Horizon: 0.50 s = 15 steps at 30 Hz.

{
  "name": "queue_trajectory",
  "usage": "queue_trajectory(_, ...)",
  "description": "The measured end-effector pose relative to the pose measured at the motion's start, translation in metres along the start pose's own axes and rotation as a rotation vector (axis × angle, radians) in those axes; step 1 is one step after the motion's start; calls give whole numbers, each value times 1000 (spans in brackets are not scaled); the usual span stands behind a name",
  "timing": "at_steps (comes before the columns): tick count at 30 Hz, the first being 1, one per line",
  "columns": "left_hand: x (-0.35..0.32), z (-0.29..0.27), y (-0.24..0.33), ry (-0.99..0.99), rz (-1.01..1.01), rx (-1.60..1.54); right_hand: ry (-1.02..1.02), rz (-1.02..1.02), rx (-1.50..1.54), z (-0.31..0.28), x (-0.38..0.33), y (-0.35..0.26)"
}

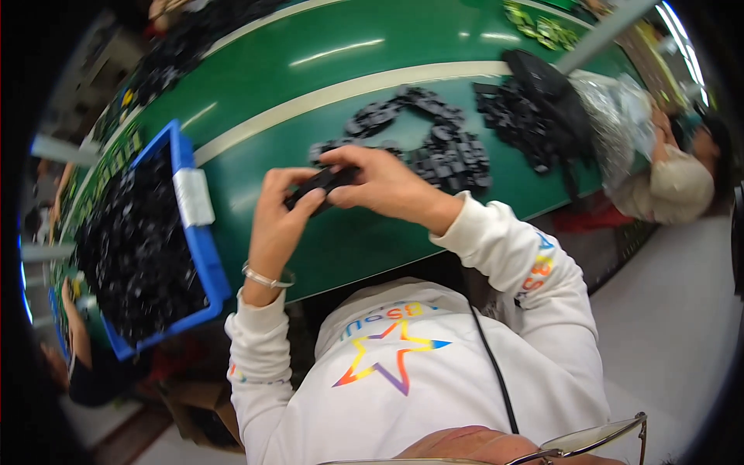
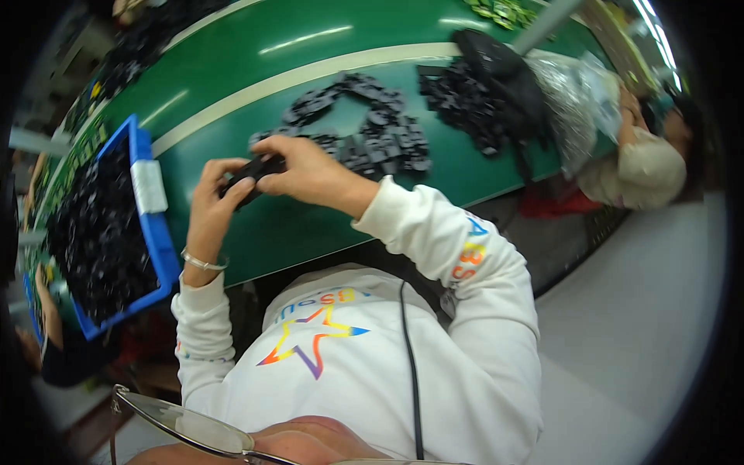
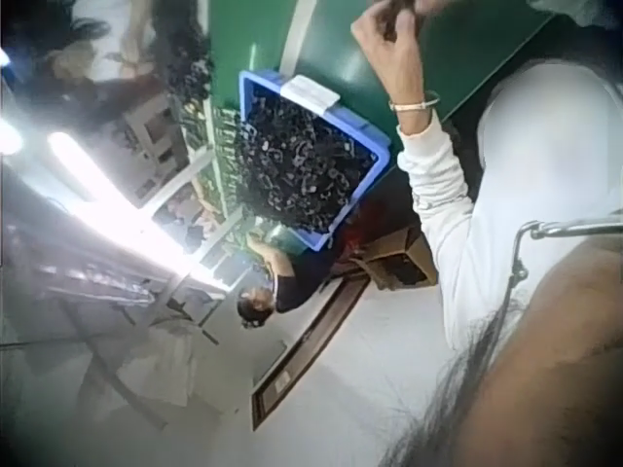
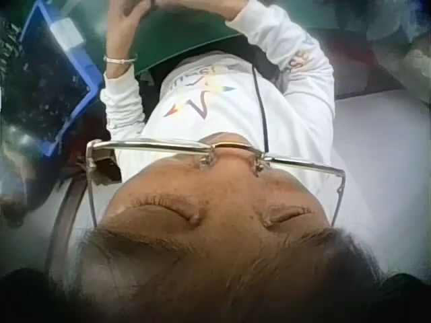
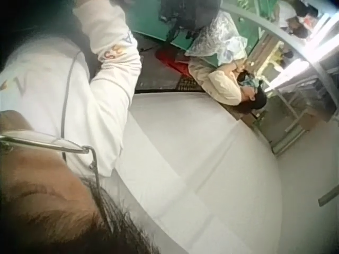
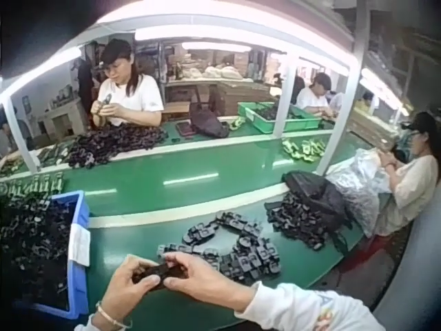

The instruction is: The person assembles toy cars by hand by inserting black chassis components into car bodies and setting them on the assembly table. The person also takes black plastic pieces from a blue bin and attaches smaller components together by hand.

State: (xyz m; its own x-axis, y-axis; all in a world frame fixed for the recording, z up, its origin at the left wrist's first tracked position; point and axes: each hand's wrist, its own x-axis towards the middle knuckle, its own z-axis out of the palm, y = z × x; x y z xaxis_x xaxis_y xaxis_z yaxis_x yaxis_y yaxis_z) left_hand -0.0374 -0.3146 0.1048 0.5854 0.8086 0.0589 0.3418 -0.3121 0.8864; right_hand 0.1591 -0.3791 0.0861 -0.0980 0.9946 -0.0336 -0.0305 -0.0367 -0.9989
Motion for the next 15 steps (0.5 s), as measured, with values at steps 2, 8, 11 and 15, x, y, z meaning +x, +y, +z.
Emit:
queue_trajectory(2, -1, 0, -12, -6, -46, -91, 97, 2, -254, -7, -22, -30)
queue_trajectory(8, 11, 5, -38, -57, -23, 30, 629, -101, -695, -125, -103, -33)
queue_trajectory(11, 14, 23, -35, -71, 87, 158, 767, -59, -1020, -164, -128, -18)
queue_trajectory(15, 11, 29, -27, 61, 211, 379, 701, -155, -1421, -177, -115, -5)
